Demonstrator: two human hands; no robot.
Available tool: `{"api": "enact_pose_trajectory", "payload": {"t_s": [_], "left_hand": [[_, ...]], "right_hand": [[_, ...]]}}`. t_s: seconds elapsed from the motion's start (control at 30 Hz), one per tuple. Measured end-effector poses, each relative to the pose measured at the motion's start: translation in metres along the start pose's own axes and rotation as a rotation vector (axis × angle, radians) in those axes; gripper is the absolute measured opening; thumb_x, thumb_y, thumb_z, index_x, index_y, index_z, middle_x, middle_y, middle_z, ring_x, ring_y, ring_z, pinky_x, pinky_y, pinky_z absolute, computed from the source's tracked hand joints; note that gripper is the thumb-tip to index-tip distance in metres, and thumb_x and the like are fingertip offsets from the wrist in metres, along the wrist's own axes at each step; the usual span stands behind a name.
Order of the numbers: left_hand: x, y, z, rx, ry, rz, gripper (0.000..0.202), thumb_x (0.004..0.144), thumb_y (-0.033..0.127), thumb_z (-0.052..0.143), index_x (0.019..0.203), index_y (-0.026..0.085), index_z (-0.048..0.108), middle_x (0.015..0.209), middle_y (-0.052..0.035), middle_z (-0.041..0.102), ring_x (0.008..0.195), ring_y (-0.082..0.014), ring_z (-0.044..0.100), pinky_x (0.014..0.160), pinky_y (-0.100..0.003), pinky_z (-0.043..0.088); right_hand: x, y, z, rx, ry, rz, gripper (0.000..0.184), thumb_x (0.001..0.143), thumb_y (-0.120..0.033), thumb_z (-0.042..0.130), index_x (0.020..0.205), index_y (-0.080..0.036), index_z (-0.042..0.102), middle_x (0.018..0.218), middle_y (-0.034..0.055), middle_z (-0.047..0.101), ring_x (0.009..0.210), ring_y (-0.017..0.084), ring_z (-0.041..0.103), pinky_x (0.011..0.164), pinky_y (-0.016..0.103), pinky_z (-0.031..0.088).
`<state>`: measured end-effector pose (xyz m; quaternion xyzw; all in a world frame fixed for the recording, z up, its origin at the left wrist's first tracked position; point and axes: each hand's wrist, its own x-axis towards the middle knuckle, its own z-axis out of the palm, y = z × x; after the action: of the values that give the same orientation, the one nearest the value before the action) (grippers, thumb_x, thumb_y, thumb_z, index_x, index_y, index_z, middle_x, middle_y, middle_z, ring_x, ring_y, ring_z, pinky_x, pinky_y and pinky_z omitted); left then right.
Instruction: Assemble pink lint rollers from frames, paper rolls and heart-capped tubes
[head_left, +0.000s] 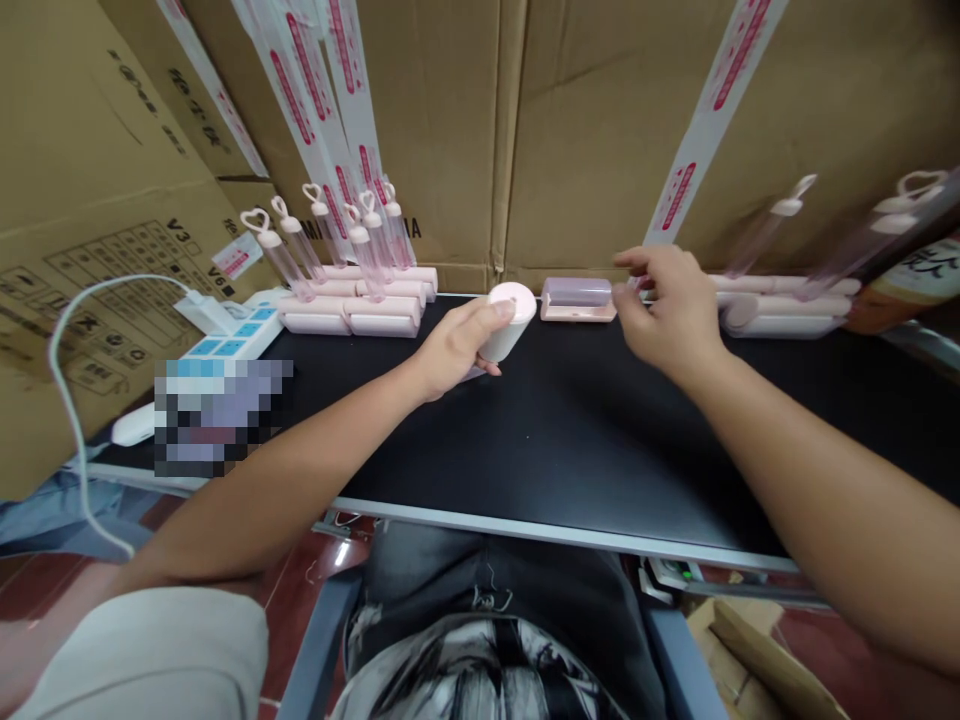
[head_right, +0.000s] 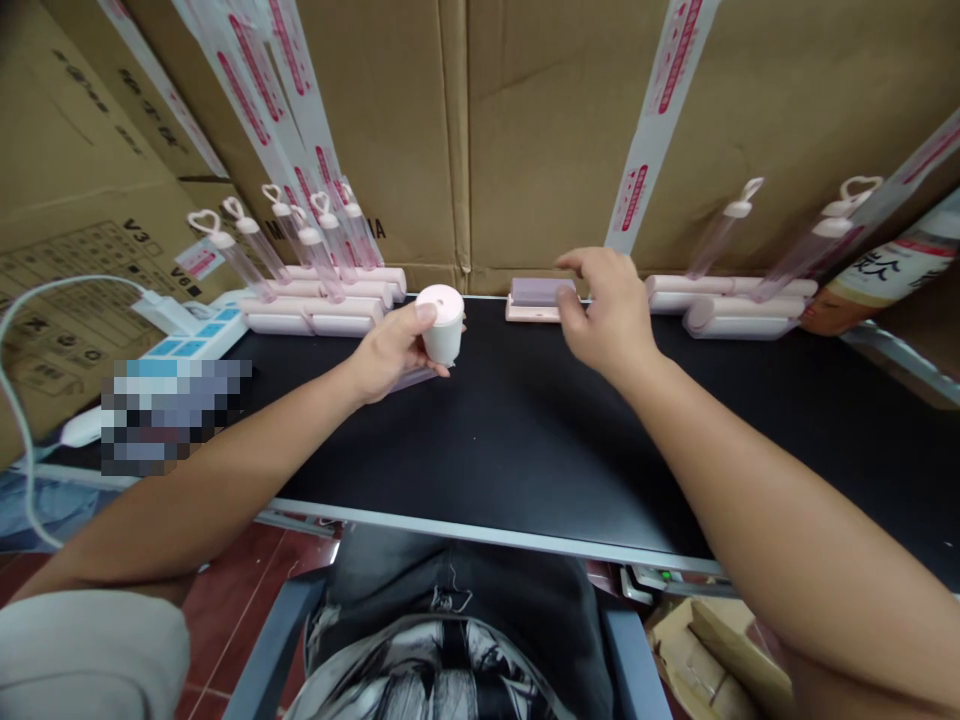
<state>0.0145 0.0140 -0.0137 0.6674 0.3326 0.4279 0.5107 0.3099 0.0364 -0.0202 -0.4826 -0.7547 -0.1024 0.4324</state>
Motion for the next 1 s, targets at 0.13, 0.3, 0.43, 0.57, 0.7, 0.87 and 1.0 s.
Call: {"api": "enact_pose_trajectory", "payload": {"t_s": [0.13,0.3,0.43,0.57,0.7,0.87,1.0], "left_hand": [[0.006,-0.009,-0.009,-0.08,0.022,-0.008,0.073,0.091,0.088,0.058,0.106,0.018,0.07,0.084,-0.0083,0.072,0.07,-0.0196,0.069,0.057,-0.032,0.063],[0.004,-0.004,-0.01,-0.106,0.088,-0.039,0.089,0.093,0.096,0.043,0.119,0.016,0.073,0.089,-0.0109,0.077,0.075,-0.0228,0.075,0.059,-0.031,0.063],[0.002,0.005,-0.005,-0.123,0.149,-0.11,0.093,0.093,0.097,0.041,0.122,0.015,0.074,0.092,-0.0125,0.079,0.08,-0.0246,0.078,0.058,-0.029,0.062],[0.002,0.006,-0.003,-0.166,0.162,-0.137,0.091,0.093,0.096,0.042,0.12,0.015,0.074,0.091,-0.012,0.079,0.08,-0.0244,0.078,0.058,-0.028,0.061],[0.002,0.007,-0.001,-0.236,0.14,-0.181,0.094,0.093,0.098,0.037,0.119,0.015,0.073,0.089,-0.0114,0.078,0.081,-0.0262,0.08,0.062,-0.03,0.063],[0.002,0.016,-0.004,-0.315,0.026,-0.35,0.095,0.091,0.1,0.034,0.118,0.016,0.069,0.088,-0.0101,0.077,0.08,-0.0271,0.08,0.067,-0.035,0.066],[-0.003,0.023,-0.002,-0.329,-0.102,-0.521,0.097,0.087,0.103,0.032,0.115,0.016,0.068,0.094,-0.0135,0.079,0.083,-0.0317,0.081,0.069,-0.044,0.068]], "right_hand": [[0.006,0.059,0.025,-0.166,-0.214,0.156,0.035,0.098,-0.026,0.06,0.125,-0.015,0.078,0.127,0.0222,0.075,0.12,0.039,0.068,0.111,0.055,0.052],[0.002,0.069,0.041,-0.279,-0.37,0.25,0.031,0.097,-0.027,0.061,0.116,-0.015,0.081,0.116,0.0204,0.077,0.107,0.036,0.073,0.099,0.047,0.055],[0.003,0.063,0.04,-0.327,-0.351,0.288,0.011,0.089,-0.023,0.067,0.091,-0.019,0.077,0.098,0.016,0.078,0.09,0.033,0.072,0.085,0.043,0.054],[0.005,0.057,0.036,-0.225,-0.272,0.374,0.014,0.085,-0.018,0.066,0.096,-0.019,0.074,0.09,0.0131,0.078,0.086,0.032,0.072,0.08,0.042,0.054],[0.005,0.034,0.03,-0.057,-0.146,0.273,0.015,0.088,-0.023,0.065,0.099,-0.021,0.075,0.097,0.0125,0.079,0.091,0.031,0.073,0.087,0.044,0.056],[-0.003,-0.021,0.016,0.135,-0.112,0.168,0.01,0.092,-0.026,0.062,0.089,-0.025,0.071,0.085,0.0069,0.079,0.078,0.026,0.073,0.077,0.038,0.054],[-0.01,-0.056,0.005,0.252,-0.181,0.122,0.012,0.092,-0.026,0.063,0.083,-0.024,0.072,0.07,0.0013,0.074,0.062,0.02,0.064,0.066,0.034,0.046]]}}
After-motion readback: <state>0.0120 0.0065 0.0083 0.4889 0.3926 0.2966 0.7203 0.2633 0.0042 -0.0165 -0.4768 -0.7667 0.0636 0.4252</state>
